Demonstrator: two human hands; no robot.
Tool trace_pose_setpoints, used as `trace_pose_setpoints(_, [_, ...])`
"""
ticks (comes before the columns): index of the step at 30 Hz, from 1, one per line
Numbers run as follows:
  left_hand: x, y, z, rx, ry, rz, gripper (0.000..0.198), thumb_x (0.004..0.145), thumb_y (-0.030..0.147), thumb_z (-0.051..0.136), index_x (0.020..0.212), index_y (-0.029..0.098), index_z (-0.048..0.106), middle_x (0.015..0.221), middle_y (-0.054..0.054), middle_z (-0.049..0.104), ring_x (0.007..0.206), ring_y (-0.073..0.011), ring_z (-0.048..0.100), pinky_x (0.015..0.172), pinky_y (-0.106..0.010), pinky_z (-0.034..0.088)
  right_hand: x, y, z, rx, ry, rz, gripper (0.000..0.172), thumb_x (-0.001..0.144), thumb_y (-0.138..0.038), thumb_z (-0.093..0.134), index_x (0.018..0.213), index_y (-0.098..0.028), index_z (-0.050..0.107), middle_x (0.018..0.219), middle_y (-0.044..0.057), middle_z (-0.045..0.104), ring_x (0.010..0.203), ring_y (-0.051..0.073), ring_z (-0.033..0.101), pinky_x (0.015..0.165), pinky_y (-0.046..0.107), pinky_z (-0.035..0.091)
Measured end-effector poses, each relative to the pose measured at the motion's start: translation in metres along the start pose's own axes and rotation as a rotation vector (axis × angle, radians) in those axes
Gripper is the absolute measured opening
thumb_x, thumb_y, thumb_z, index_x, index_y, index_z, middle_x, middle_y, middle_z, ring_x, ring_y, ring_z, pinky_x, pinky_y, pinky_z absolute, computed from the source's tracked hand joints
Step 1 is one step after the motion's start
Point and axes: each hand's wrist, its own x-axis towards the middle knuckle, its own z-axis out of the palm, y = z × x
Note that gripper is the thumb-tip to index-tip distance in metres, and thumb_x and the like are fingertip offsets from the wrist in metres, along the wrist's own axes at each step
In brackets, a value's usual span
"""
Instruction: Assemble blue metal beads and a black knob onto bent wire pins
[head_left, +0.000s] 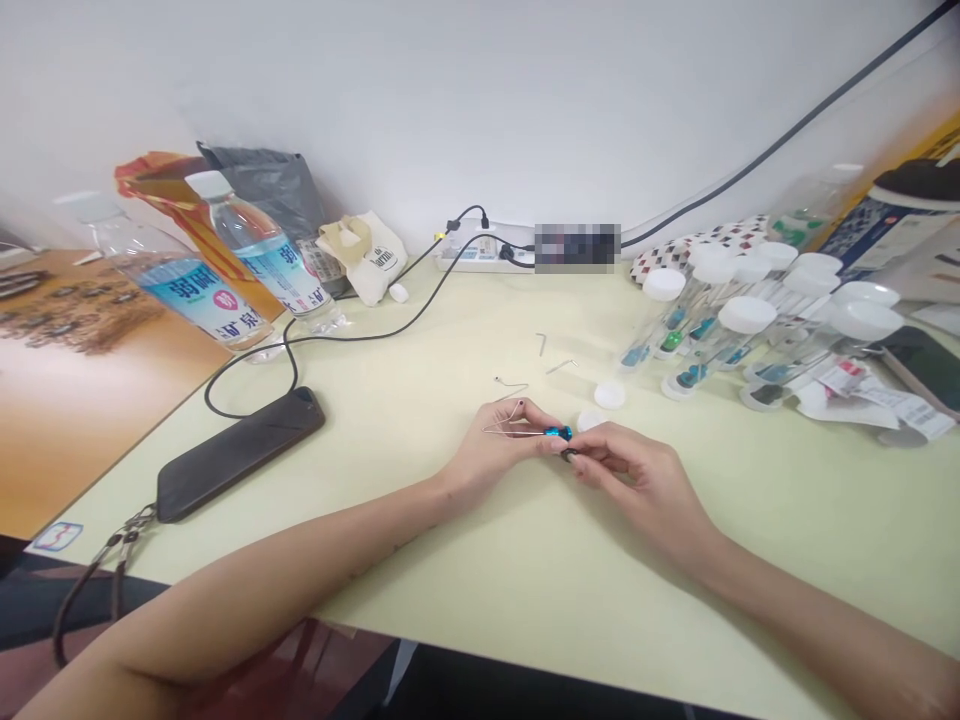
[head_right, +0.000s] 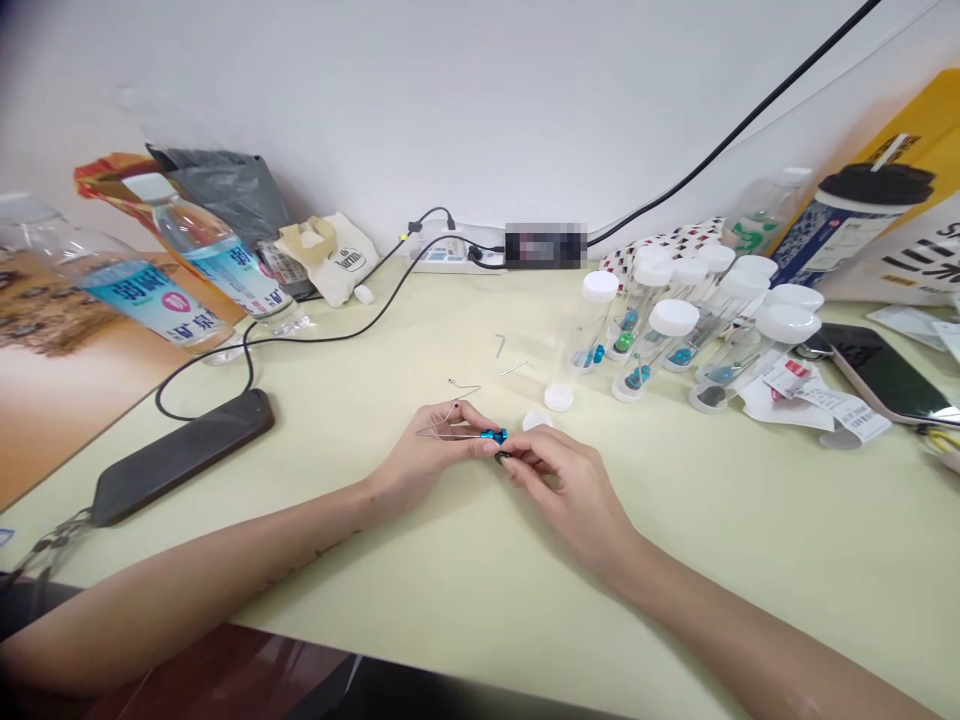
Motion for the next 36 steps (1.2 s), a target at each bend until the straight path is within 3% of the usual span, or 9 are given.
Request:
trace_pose_setpoints(5, [0.003,-0.001,-0.003,-0.067,0.009,-0.001,0.023,0.065,0.024,0.079,0.079,0.013,0.065,0.082,-0.002,0.069,0.08,-0.0119,0.064,0.083,-0.028,0.047,0.005,-0.002,-0.004,0.24,-0.047,0.126,0.019,0.09,-0.038,0.053,0.095,-0.021,0.06,0.077,0.001,0.065,0.071,0.015,0.066,0.071,0.03,0.055])
trace_pose_setpoints(11, [0.005,-0.002,-0.007,-0.136,-0.013,-0.011,0.022,0.067,0.022,0.078,0.08,0.012,0.065,0.089,-0.005,0.071,0.084,-0.0122,0.064,0.086,-0.029,0.048,0.011,0.0,-0.01,0.47,-0.003,0.178,0.026,0.089,-0.045,0.053,0.093,-0.019,0.054,0.086,0.004,0.061,0.073,0.013,0.061,0.07,0.029,0.053])
trace_pose_setpoints(16, [0.006,-0.001,-0.01,-0.203,-0.05,-0.03,0.021,0.067,0.021,0.079,0.079,0.012,0.065,0.088,-0.004,0.072,0.08,-0.0112,0.066,0.082,-0.027,0.049,0.011,0.0,-0.012,0.238,0.005,0.163,0.029,0.087,-0.042,0.057,0.103,-0.019,0.056,0.078,0.002,0.059,0.071,0.014,0.057,0.064,0.028,0.049])
trace_pose_setpoints(21, [0.007,-0.001,-0.011,-0.265,-0.056,-0.034,0.02,0.065,0.022,0.079,0.077,0.011,0.067,0.081,-0.004,0.072,0.074,-0.012,0.067,0.076,-0.026,0.05,0.007,0.0,-0.013,0.122,0.035,0.02,0.026,0.093,-0.036,0.049,0.115,-0.023,0.05,0.094,0.006,0.066,0.078,0.015,0.062,0.07,0.03,0.051])
trace_pose_setpoints(25, [0.005,-0.002,-0.009,-0.276,-0.038,-0.029,0.021,0.063,0.02,0.081,0.078,0.01,0.07,0.079,-0.005,0.072,0.074,-0.0119,0.067,0.075,-0.025,0.05,0.004,-0.001,-0.014,-0.015,0.025,-0.109,0.02,0.095,-0.03,0.044,0.112,-0.026,0.054,0.103,0.007,0.063,0.086,0.017,0.065,0.079,0.034,0.054])
trace_pose_setpoints(29, [0.002,-0.003,-0.006,-0.301,-0.043,-0.055,0.021,0.06,0.018,0.083,0.076,0.011,0.07,0.076,-0.003,0.071,0.073,-0.0112,0.066,0.074,-0.024,0.05,0.003,-0.003,-0.014,-0.164,0.063,-0.319,0.022,0.094,-0.022,0.044,0.11,-0.028,0.059,0.105,0.007,0.058,0.085,0.017,0.064,0.073,0.031,0.055])
trace_pose_setpoints(36, [-0.002,-0.001,-0.004,-0.267,-0.094,-0.068,0.022,0.062,0.02,0.081,0.077,0.01,0.069,0.078,-0.004,0.072,0.073,-0.0118,0.066,0.074,-0.023,0.048,0.002,0.004,-0.011,-0.27,0.088,-0.34,0.016,0.091,-0.019,0.053,0.105,-0.025,0.058,0.097,0.003,0.064,0.08,0.013,0.061,0.068,0.024,0.05])
